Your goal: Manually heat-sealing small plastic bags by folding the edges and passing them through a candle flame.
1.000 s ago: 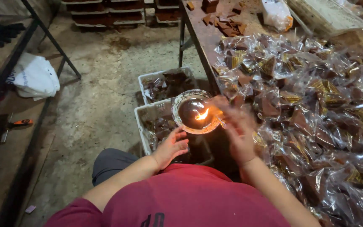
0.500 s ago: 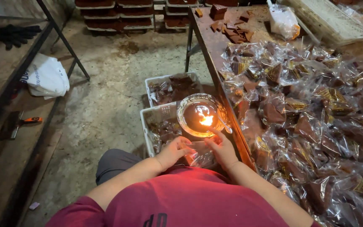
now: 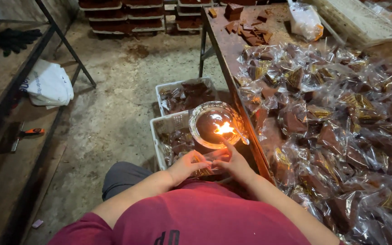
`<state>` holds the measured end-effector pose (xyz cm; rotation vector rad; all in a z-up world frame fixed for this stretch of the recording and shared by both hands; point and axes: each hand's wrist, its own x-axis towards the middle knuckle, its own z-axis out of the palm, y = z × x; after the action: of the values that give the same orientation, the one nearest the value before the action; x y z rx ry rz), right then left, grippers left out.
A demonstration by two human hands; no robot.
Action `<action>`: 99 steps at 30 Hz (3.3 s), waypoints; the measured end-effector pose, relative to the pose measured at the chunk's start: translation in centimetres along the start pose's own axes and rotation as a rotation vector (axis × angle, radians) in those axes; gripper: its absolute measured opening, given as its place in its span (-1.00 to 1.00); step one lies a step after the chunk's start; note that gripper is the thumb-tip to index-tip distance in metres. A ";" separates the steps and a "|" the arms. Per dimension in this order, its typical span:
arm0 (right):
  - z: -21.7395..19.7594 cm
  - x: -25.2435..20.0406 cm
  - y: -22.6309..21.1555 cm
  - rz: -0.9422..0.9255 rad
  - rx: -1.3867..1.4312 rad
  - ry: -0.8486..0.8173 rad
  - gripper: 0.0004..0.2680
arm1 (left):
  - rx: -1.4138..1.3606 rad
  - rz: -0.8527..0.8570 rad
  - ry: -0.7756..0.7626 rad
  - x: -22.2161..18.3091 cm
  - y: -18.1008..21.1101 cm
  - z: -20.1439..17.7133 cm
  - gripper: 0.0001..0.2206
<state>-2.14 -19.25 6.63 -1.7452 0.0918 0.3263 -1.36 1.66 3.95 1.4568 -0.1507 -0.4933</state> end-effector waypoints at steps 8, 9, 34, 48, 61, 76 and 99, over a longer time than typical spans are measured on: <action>0.0 3.2 5.4 -0.025 -0.344 0.140 -0.74 | -0.107 -0.067 0.099 3.3 -4.4 -1.5 -0.80; 0.3 2.4 4.3 -0.094 -0.367 -0.002 -0.66 | -0.171 -0.097 0.167 4.1 -5.3 -1.8 -0.77; 1.4 0.8 1.6 0.151 0.777 -0.004 -0.92 | 0.842 0.025 -0.146 1.6 -0.8 0.4 -0.69; -1.0 3.2 5.2 -0.384 -0.163 -0.059 -0.94 | 0.574 -0.002 -0.243 1.7 0.1 0.0 -0.23; -0.6 2.7 3.4 0.036 -0.204 0.067 -0.75 | 0.526 -0.063 0.268 3.5 -3.7 -2.4 -0.61; -0.7 3.1 1.7 0.184 0.307 0.309 -0.69 | 0.413 -0.157 -0.051 3.3 -5.3 -1.1 -0.66; -10.2 4.4 3.7 -0.417 -0.388 0.769 -0.74 | 0.257 -0.340 0.169 6.7 -12.2 -5.1 -0.33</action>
<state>2.84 -29.42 3.63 -2.1322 0.2227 -0.6838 3.83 3.18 -9.92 1.7804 0.1785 -0.6394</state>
